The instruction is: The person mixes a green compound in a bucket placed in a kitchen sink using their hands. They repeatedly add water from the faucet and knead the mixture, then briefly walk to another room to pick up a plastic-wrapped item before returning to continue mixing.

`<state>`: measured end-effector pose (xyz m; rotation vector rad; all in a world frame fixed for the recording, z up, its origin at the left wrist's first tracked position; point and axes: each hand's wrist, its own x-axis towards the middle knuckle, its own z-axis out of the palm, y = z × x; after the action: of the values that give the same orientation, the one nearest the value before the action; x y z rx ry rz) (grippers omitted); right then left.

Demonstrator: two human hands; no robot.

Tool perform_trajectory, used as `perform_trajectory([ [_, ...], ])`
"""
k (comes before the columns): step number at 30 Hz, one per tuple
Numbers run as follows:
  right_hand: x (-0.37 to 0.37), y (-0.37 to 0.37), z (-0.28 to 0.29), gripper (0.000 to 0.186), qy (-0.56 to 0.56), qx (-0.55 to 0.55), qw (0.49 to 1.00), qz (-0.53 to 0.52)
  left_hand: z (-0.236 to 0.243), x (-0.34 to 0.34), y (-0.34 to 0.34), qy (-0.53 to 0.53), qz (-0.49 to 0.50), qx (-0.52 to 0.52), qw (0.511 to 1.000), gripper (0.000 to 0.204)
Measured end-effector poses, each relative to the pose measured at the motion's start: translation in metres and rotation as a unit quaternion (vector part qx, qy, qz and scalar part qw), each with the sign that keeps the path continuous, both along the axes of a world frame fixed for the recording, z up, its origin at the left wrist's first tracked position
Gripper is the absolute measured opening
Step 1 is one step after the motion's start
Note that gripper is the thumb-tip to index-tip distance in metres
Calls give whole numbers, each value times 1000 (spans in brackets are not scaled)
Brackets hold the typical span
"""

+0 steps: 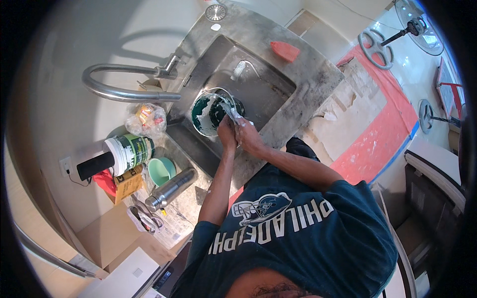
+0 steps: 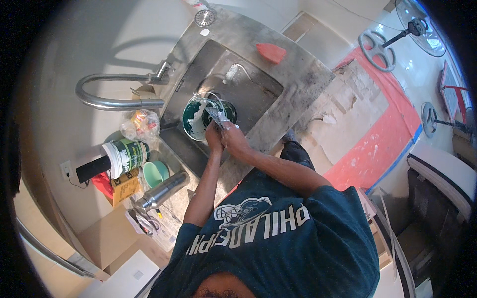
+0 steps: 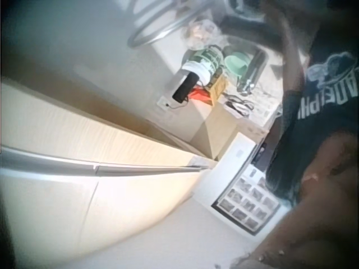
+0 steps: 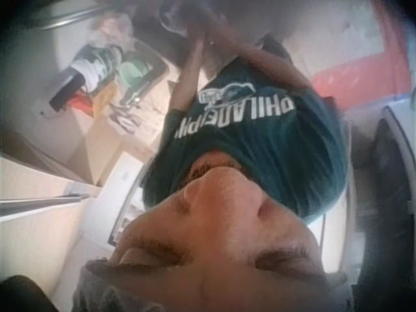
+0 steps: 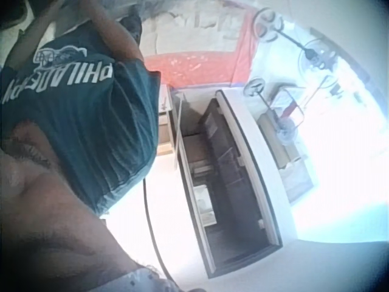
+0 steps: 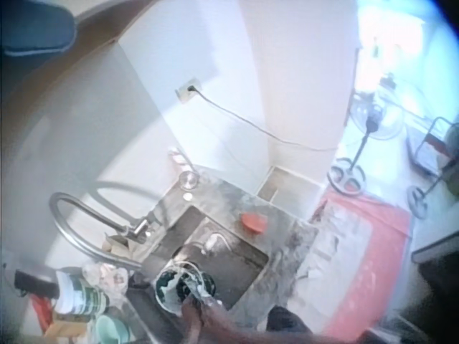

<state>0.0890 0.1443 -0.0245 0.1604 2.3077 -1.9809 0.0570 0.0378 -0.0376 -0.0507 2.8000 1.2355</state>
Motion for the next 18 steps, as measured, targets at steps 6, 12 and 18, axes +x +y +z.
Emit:
perform_trajectory([
  [6,6,2,-1,24,143,44,985,-81,-21,2,-13,27,-16,-36,999,23],
  [12,-28,21,-28,18,54,11,998,-22,-2,-2,1,48,-16,-97,994,27],
  [18,-28,18,-20,26,51,8,998,-26,-5,-6,-1,48,-16,-85,995,27],
])
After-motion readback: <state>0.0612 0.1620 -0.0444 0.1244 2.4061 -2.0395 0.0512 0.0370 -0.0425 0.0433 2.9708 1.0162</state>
